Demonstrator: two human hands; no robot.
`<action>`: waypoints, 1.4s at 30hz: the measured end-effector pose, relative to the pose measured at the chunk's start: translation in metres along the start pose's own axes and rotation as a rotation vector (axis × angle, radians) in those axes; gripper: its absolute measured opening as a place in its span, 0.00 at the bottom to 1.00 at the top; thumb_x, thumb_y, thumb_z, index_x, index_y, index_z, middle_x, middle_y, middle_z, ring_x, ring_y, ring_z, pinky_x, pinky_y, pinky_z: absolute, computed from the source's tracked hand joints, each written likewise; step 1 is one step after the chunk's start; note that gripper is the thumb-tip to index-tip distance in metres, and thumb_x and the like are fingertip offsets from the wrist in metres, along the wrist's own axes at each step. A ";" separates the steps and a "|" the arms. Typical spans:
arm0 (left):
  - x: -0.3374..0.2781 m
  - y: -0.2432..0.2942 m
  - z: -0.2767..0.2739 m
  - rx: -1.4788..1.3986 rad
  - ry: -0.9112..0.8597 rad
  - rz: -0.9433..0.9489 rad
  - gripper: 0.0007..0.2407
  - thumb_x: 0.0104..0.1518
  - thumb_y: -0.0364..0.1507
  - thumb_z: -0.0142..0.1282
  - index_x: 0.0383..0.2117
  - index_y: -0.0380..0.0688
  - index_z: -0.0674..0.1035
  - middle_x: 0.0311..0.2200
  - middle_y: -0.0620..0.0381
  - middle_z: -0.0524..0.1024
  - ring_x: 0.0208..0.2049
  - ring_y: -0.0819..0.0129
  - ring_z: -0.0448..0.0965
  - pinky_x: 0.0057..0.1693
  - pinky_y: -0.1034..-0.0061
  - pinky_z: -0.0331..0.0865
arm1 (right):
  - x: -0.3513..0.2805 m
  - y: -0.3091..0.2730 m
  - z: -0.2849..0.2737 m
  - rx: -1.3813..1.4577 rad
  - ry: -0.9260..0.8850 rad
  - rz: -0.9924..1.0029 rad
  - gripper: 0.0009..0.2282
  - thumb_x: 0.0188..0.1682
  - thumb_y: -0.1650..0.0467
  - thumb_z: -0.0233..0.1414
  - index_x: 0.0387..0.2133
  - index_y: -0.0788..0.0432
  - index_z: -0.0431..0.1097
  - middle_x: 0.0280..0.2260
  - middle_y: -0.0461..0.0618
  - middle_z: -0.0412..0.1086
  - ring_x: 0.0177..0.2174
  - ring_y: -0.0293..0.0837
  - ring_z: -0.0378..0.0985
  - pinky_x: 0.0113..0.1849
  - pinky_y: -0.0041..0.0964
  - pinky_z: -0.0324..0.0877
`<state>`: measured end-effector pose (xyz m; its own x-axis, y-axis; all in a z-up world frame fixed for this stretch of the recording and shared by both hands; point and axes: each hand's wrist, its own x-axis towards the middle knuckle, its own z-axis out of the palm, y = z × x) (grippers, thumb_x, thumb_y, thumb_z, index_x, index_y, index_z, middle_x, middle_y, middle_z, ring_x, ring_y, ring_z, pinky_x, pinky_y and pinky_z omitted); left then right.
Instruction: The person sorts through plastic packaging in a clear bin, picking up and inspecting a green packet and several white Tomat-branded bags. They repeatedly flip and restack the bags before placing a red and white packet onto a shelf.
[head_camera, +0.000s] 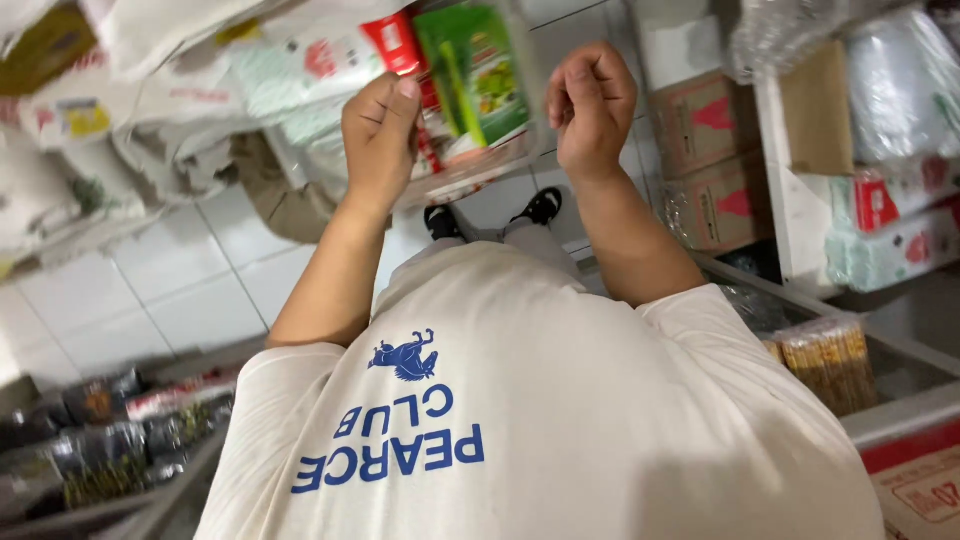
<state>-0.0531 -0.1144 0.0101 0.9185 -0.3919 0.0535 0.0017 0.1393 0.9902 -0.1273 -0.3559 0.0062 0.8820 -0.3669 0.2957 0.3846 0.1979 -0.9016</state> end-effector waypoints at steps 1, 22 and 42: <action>-0.007 0.000 -0.016 -0.032 0.045 -0.039 0.17 0.72 0.36 0.49 0.23 0.42 0.69 0.18 0.65 0.65 0.18 0.81 0.60 0.27 0.80 0.54 | -0.002 0.007 0.013 0.017 -0.039 0.030 0.11 0.63 0.67 0.48 0.32 0.60 0.63 0.22 0.46 0.63 0.17 0.34 0.60 0.21 0.28 0.55; -0.098 -0.222 -0.152 -0.132 0.478 -0.679 0.11 0.64 0.34 0.54 0.44 0.41 0.79 0.34 0.55 0.76 0.36 0.69 0.76 0.42 0.74 0.74 | -0.038 0.322 0.066 -0.644 -0.519 1.469 0.09 0.49 0.65 0.57 0.36 0.58 0.71 0.27 0.44 0.67 0.25 0.39 0.71 0.24 0.36 0.71; -0.012 -0.340 -0.161 0.826 0.229 -1.127 0.27 0.53 0.20 0.57 0.62 0.39 0.61 0.61 0.41 0.65 0.62 0.49 0.67 0.64 0.68 0.64 | -0.020 0.305 0.125 -1.042 -0.521 1.106 0.31 0.39 0.66 0.65 0.56 0.60 0.62 0.51 0.57 0.71 0.50 0.51 0.75 0.50 0.40 0.71</action>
<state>-0.0013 -0.0105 -0.3480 0.6237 0.2306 -0.7468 0.6106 -0.7403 0.2814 0.0065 -0.1749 -0.2351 0.6636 -0.0935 -0.7423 -0.6261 -0.6125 -0.4825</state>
